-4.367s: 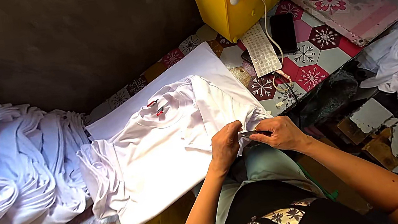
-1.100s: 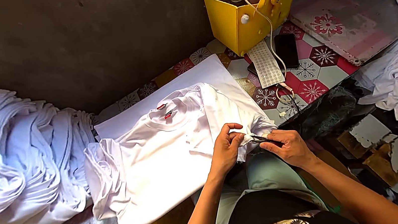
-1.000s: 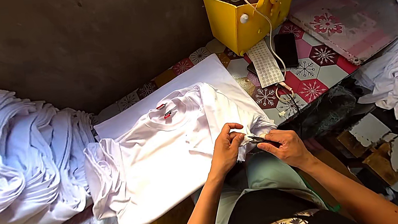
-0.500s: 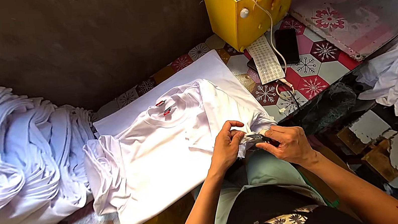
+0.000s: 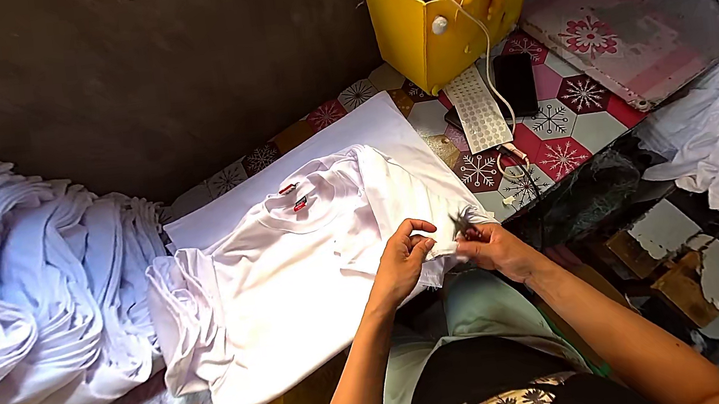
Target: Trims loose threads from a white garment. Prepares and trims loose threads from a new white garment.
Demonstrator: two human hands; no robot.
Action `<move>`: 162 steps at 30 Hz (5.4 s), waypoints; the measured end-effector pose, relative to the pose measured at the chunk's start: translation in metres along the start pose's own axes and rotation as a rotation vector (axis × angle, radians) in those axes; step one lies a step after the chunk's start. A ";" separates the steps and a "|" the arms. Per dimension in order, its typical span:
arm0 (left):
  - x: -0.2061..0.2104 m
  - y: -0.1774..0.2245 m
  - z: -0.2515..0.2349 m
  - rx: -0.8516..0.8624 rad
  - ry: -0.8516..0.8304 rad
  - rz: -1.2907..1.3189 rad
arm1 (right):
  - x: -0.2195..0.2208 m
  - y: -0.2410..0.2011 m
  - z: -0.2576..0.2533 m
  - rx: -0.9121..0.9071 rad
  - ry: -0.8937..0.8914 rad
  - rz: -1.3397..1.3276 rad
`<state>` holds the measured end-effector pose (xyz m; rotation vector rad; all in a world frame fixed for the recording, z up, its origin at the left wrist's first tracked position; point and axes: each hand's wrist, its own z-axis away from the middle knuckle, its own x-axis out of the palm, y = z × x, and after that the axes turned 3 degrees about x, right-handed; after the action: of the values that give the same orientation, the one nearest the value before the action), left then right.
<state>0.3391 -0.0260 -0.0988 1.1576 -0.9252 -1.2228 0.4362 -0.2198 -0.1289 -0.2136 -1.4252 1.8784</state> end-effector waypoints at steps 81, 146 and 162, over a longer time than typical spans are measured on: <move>0.039 -0.026 0.045 -0.265 0.466 0.632 | 0.025 0.058 0.012 -0.610 0.411 0.962; 0.054 -0.009 0.049 -0.345 0.476 0.778 | 0.027 0.058 0.029 -0.733 0.593 0.876; 0.039 -0.009 0.046 -0.204 0.391 0.445 | 0.003 0.039 0.011 -0.964 0.423 1.143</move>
<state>0.2984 -0.0718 -0.1009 0.9195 -0.6920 -0.6802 0.4100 -0.2299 -0.1583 -2.0996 -1.9410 1.4833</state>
